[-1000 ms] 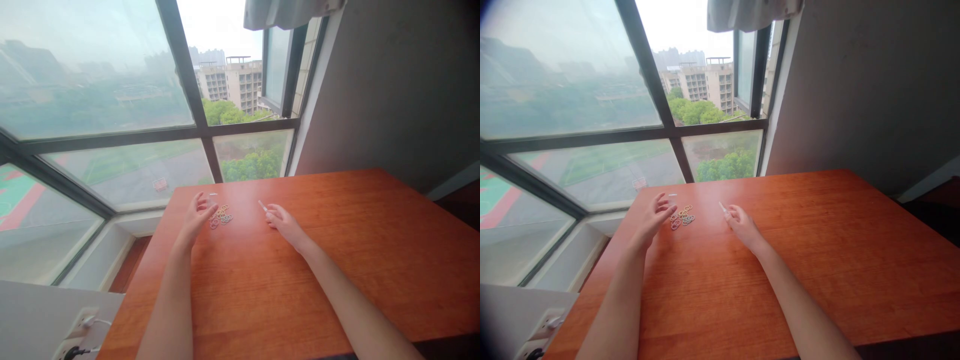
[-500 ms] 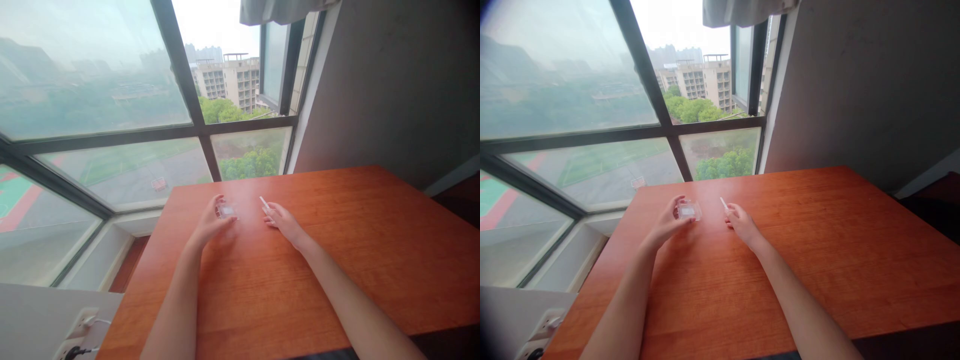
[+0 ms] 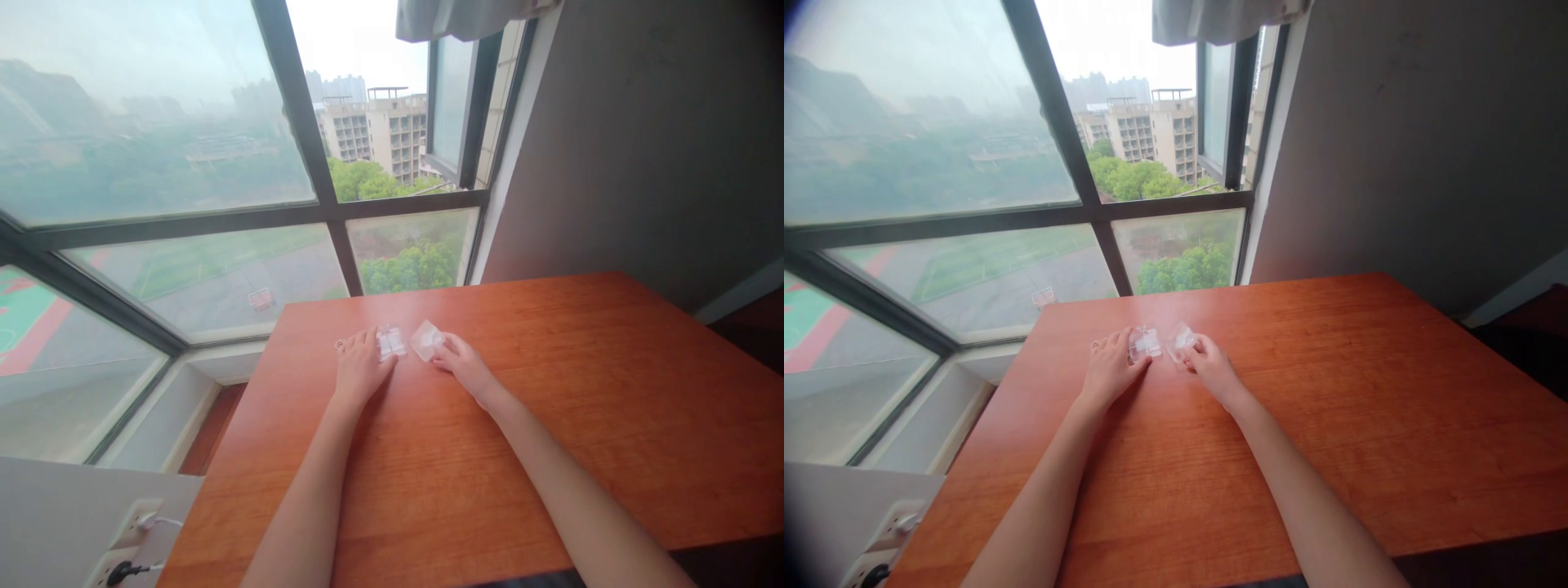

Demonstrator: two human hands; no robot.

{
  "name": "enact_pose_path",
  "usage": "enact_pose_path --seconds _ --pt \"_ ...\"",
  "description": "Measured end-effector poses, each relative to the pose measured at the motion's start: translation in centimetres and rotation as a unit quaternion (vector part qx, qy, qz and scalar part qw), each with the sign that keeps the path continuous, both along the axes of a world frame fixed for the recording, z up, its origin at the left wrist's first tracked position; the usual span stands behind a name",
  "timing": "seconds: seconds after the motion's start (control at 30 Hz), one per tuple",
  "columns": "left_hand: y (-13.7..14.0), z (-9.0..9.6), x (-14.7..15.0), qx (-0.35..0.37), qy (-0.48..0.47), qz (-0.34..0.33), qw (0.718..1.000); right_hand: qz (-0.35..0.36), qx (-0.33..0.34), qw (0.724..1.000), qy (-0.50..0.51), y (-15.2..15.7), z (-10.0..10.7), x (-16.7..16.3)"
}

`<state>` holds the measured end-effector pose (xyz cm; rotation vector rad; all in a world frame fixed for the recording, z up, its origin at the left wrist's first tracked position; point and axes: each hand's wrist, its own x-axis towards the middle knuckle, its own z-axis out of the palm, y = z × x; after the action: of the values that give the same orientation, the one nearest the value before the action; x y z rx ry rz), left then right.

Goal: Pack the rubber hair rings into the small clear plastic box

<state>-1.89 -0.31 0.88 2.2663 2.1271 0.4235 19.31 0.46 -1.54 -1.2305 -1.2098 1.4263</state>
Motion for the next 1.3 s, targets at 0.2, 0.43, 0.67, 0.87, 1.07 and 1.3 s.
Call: enact_pose_path --seconds 0.2,0.43,0.67,0.87,1.07,1.3 --pt "-0.4 1.9 -1.6 -0.062 0.019 0.037 0.997 -0.019 0.043 0.996 -0.075 0.6 -2.1 0.1" --pt "-0.3 1.9 -1.7 -0.073 -0.003 0.040 0.997 -0.020 0.084 0.994 -0.072 0.4 -1.8 -0.3" --pt "-0.3 0.7 -0.7 -0.019 -0.001 0.022 1.000 0.041 0.167 0.981 -0.095 -0.2 -1.9 -0.7" --pt "0.1 0.3 -1.0 0.015 -0.016 0.031 0.999 0.074 0.244 0.931 -0.262 -1.3 -1.2 -0.9" --pt "0.7 -0.4 -1.9 0.033 -0.023 0.038 0.998 0.048 0.298 0.893 -0.335 -1.3 -1.5 -1.3" --pt "0.3 1.0 -1.4 0.083 -0.053 0.012 0.995 0.048 0.328 0.852 -0.406 -1.3 -1.5 -1.5"
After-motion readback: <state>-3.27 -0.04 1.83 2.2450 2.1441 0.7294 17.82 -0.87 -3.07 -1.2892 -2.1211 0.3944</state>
